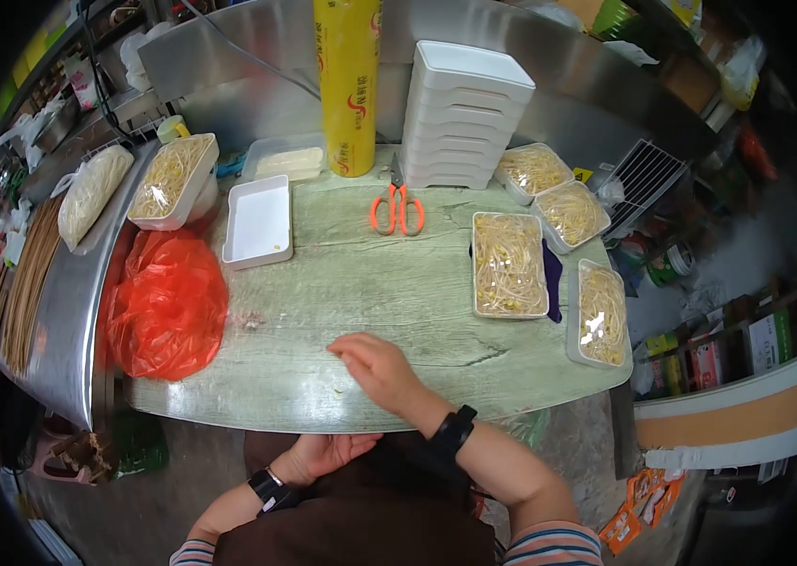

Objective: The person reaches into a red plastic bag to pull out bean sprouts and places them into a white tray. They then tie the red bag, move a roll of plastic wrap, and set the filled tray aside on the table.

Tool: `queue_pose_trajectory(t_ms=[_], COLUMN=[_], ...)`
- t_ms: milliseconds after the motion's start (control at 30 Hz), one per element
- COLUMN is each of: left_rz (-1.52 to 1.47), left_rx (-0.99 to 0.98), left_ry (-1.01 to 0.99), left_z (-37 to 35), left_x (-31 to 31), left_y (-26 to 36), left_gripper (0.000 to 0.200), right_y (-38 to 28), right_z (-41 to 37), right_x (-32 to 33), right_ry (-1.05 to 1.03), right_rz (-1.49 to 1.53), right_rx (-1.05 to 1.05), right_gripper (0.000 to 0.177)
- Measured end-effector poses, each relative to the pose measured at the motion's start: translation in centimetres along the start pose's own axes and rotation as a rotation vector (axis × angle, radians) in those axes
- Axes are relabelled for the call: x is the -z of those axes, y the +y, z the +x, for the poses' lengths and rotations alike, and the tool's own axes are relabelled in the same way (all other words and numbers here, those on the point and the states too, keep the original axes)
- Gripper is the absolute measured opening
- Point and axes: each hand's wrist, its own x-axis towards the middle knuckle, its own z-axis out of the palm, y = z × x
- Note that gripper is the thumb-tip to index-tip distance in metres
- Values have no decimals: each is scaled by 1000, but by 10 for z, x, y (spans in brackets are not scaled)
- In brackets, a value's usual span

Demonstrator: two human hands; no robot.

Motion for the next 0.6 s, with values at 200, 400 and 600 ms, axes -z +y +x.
queue_pose_trajectory(t_ms=[200,400,600], left_rz=[4,151,-69], left_rx=[118,4,77], left_ry=[-132,-85,-123], left_z=[-16,-32,-31], left_x=[1,41,-9], left_y=[2,-11,5], left_gripper=[57,38,35], right_y=[-22,-33,-25], right_z=[-30,-46,-42], right_x=[-31,-35,-7], right_ry=[-296,-569,-114], right_rz=[172,358,242], right_rx=[90,24,-154], right_gripper=[22,20,18])
